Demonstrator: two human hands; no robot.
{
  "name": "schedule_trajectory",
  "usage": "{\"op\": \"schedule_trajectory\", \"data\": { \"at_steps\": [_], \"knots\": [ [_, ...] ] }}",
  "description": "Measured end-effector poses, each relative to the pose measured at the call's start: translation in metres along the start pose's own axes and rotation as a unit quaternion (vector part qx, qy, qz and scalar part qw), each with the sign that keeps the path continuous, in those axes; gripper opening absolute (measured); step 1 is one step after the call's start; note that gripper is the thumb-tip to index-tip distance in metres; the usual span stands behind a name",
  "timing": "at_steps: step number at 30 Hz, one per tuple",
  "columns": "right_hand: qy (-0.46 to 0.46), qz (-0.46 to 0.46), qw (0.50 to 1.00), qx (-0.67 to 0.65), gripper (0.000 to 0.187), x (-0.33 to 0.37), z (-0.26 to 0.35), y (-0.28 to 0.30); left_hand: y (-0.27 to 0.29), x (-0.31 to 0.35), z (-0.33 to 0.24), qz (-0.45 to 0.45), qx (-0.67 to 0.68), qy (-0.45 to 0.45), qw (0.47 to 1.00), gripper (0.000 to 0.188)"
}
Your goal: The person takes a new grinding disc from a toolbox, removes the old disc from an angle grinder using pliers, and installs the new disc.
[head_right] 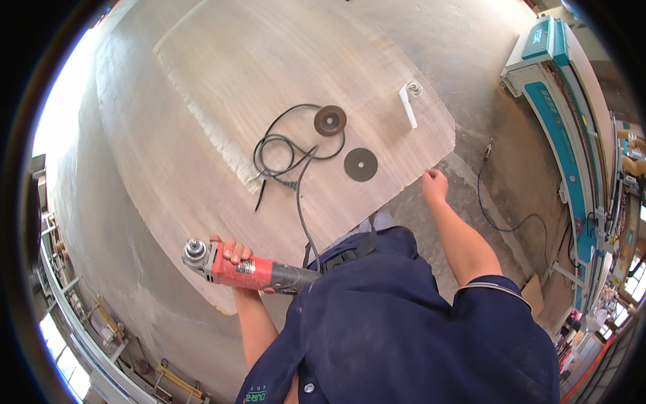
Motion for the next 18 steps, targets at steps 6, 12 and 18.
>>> {"op": "schedule_trajectory", "data": {
  "at_steps": [6, 12, 18],
  "knots": [
    [0.063, 0.101, 0.993, -0.020, 0.032, 0.039, 0.052, -0.048, -0.015, -0.034, 0.033, -0.028, -0.025, 0.079, 0.996, 0.037],
    [0.071, 0.165, 0.979, 0.094, 0.058, 0.071, 0.139, -0.114, -0.057, -0.062, 0.052, -0.005, -0.116, 0.159, 0.980, 0.037],
    [0.047, 0.171, 0.978, 0.111, 0.051, 0.073, 0.150, -0.108, -0.088, -0.065, 0.071, 0.002, -0.161, 0.183, 0.970, 0.036]
  ]
}}
Point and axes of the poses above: each hand's wrist, its own x-axis away from the middle knuckle, its own y-axis out of the back of the hand, z = x × y, the point moved 8 cm from there along -x, towards the middle knuckle, and after that the axes turned 13 degrees about -x, right-handed, at the moved point
